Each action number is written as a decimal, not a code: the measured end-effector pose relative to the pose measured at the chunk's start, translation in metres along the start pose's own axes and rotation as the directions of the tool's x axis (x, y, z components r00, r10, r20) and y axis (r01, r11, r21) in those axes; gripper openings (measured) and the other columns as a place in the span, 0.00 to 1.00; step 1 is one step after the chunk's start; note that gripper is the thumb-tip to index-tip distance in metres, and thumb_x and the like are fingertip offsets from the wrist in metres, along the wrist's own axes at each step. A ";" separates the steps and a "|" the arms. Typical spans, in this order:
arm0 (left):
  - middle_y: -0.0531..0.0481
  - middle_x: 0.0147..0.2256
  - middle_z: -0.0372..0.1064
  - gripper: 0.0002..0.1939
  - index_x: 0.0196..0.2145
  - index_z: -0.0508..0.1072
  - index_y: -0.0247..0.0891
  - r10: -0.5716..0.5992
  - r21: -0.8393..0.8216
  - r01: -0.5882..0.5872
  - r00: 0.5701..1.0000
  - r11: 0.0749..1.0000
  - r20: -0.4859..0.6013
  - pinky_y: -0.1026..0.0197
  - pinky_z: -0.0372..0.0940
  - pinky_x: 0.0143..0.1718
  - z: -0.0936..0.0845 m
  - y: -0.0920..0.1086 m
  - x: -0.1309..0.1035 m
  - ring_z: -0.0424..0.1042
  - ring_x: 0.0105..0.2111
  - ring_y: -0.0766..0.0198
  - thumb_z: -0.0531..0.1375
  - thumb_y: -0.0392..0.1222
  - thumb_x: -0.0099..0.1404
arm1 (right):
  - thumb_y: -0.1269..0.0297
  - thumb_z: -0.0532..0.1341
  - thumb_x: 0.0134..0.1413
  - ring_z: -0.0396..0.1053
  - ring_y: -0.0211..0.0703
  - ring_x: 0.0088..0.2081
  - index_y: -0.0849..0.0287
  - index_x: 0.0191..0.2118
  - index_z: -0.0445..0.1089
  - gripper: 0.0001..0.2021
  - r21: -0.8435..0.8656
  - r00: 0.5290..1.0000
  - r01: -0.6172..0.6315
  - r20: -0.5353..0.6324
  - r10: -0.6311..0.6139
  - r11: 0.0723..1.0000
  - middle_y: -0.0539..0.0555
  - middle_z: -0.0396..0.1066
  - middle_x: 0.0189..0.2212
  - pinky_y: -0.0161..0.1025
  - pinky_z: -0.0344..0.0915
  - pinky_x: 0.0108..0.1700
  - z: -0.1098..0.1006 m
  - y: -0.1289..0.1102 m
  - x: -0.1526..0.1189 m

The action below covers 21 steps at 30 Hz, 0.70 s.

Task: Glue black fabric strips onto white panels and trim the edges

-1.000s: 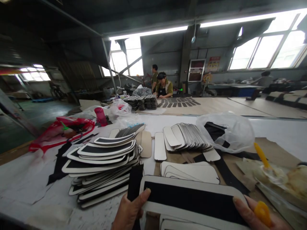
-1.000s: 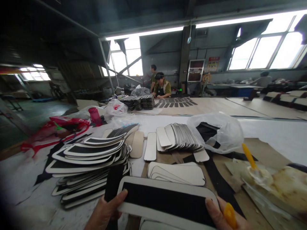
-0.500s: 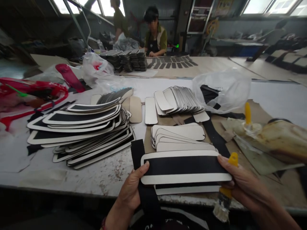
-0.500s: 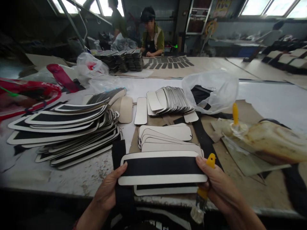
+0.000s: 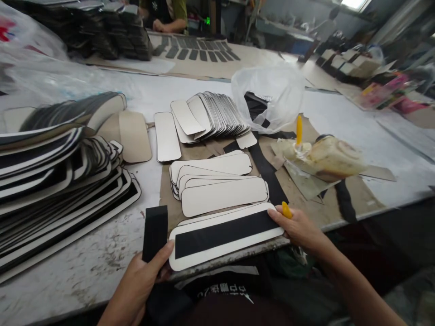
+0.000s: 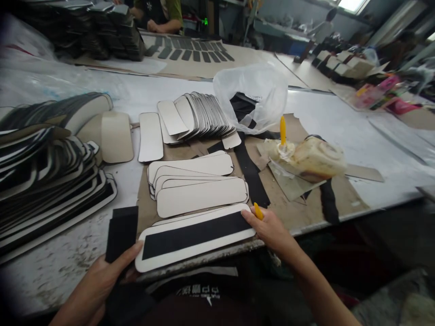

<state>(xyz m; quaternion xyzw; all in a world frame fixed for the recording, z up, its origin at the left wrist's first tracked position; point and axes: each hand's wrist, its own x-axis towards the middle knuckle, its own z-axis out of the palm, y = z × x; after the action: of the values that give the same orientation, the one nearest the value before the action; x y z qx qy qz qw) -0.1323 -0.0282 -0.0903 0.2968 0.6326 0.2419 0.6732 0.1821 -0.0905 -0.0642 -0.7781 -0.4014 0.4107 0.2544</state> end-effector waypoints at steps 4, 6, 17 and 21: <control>0.54 0.16 0.59 0.23 0.19 0.66 0.36 0.114 0.293 -0.102 0.993 0.951 -0.024 0.65 0.55 0.18 -0.003 -0.009 0.006 0.58 0.19 0.64 0.63 0.61 0.48 | 0.47 0.52 0.55 0.57 0.37 0.21 0.57 0.21 0.55 0.20 -0.448 0.973 0.105 -0.138 -0.185 0.888 0.47 0.56 0.16 0.35 0.51 0.26 0.007 0.017 0.003; 0.53 0.17 0.59 0.24 0.19 0.66 0.36 0.159 0.414 -0.142 0.987 0.899 -0.006 0.65 0.54 0.19 -0.004 -0.009 0.010 0.58 0.20 0.63 0.60 0.63 0.49 | 0.47 0.50 0.57 0.61 0.41 0.21 0.56 0.24 0.58 0.19 -0.611 0.967 0.090 -0.137 -0.217 0.786 0.49 0.61 0.17 0.36 0.50 0.25 0.009 0.026 0.005; 0.52 0.20 0.66 0.24 0.21 0.71 0.37 0.275 0.574 -0.161 0.954 0.803 -0.118 0.63 0.59 0.29 0.009 0.007 0.004 0.66 0.28 0.55 0.62 0.63 0.47 | 0.39 0.51 0.52 0.68 0.47 0.28 0.56 0.35 0.62 0.22 -0.794 0.898 -0.005 -0.271 -0.347 0.608 0.54 0.68 0.29 0.38 0.54 0.25 0.017 0.016 0.004; 0.51 0.22 0.69 0.25 0.24 0.73 0.37 0.220 0.630 -0.136 0.974 0.764 -0.057 0.62 0.60 0.31 0.004 0.003 0.012 0.68 0.31 0.53 0.61 0.65 0.47 | 0.40 0.57 0.48 0.68 0.50 0.35 0.59 0.45 0.60 0.28 -0.800 0.886 0.017 -0.266 -0.380 0.599 0.58 0.67 0.36 0.39 0.60 0.30 0.031 0.017 0.007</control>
<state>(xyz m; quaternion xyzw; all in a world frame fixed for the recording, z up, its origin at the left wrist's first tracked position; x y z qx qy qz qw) -0.1271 -0.0178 -0.0969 0.5448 0.6873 0.1008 0.4696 0.1659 -0.0921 -0.0962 -0.8268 -0.5622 -0.0089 0.0154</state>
